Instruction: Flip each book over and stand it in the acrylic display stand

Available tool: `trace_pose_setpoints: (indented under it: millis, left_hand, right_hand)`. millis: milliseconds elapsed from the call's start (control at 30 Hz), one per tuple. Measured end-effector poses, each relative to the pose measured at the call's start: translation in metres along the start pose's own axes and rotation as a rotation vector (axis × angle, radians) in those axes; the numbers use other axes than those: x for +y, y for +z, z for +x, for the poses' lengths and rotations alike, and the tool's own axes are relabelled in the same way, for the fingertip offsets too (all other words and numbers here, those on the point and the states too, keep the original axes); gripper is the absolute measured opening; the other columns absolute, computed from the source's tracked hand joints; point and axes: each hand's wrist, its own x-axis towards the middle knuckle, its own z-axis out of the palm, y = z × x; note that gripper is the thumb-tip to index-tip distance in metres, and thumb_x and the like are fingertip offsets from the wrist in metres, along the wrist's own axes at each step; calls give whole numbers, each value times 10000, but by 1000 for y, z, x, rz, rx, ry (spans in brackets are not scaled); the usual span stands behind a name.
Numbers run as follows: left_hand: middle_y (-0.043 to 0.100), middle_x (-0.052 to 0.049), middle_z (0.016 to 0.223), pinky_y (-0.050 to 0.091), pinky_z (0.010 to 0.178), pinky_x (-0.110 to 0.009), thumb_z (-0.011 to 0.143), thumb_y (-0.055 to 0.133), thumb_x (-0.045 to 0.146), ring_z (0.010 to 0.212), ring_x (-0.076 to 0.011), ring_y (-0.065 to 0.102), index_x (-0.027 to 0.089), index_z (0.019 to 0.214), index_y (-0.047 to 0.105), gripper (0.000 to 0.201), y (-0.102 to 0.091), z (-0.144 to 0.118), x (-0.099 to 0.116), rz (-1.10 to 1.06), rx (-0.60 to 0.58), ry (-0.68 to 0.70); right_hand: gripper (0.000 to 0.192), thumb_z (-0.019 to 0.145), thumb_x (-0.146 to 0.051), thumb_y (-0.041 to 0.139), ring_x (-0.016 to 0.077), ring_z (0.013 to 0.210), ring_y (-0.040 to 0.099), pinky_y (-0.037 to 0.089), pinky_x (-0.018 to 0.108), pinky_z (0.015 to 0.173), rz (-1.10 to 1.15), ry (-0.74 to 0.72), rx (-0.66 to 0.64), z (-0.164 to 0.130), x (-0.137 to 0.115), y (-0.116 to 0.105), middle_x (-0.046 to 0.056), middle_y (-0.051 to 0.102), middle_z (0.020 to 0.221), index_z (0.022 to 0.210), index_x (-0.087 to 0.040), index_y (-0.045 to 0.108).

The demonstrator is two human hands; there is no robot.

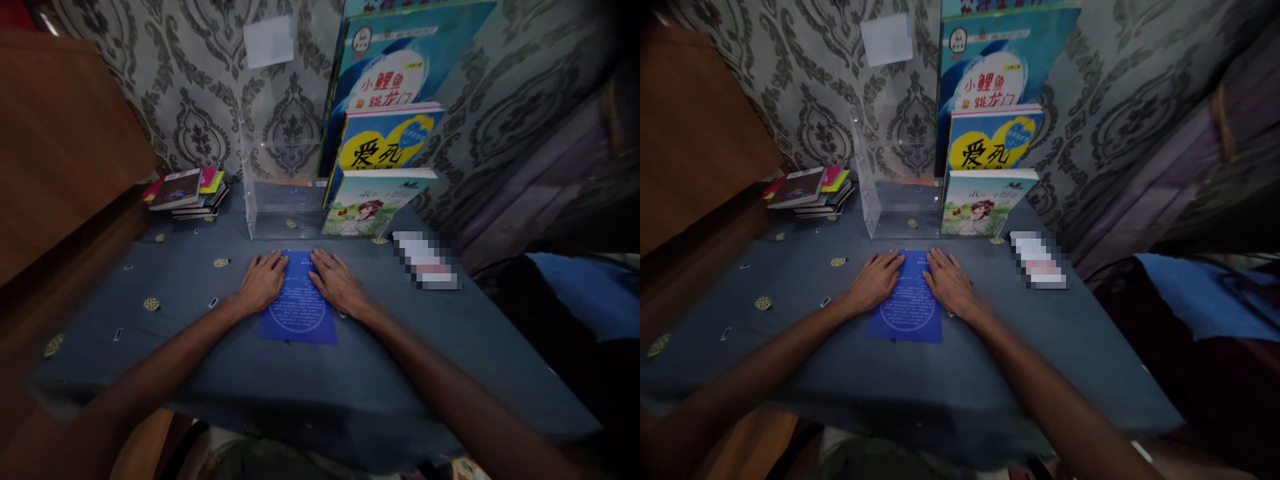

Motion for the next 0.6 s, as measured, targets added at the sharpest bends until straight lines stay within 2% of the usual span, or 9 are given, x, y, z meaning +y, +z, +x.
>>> trace_pose_setpoints:
  millis: [167, 367, 467, 600]
  left_hand:
    - [461, -107, 1554, 264, 1224, -507, 1016, 365, 259, 1465, -248, 395, 199, 1453, 492, 459, -3, -3, -4, -78, -68, 132]
    - [432, -87, 1574, 254, 1236, -502, 1033, 353, 269, 1481, -226, 370, 208, 1477, 471, 463, -8, -20, -7, -138, -115, 321]
    - [442, -72, 1568, 243, 1242, -487, 1045, 345, 282, 1489, -210, 354, 223, 1474, 478, 453, -11, -26, -4, -171, -129, 411]
    - [463, -82, 1553, 220, 1245, -501, 1046, 352, 286, 1486, -215, 361, 223, 1468, 488, 448, -15, -22, 7, -201, -185, 506]
  right_hand:
    - [539, 1018, -347, 342, 289, 1482, 361, 296, 539, 1208, 8, 8, -5, 0, 1, 1, 187, 442, 1560, 1482, -104, 466]
    - [555, 1018, -344, 339, 292, 1486, 351, 269, 526, 1220, 5, 32, -27, 1, -3, 0, 199, 418, 1572, 1482, -61, 451]
    - [559, 1017, -341, 336, 295, 1492, 338, 266, 531, 1220, 11, 38, -28, 1, -2, 2, 206, 415, 1572, 1480, -49, 449]
    - [541, 1010, -350, 357, 297, 1488, 347, 285, 547, 1207, 32, 19, -11, 2, 3, 3, 170, 431, 1573, 1483, -109, 460]
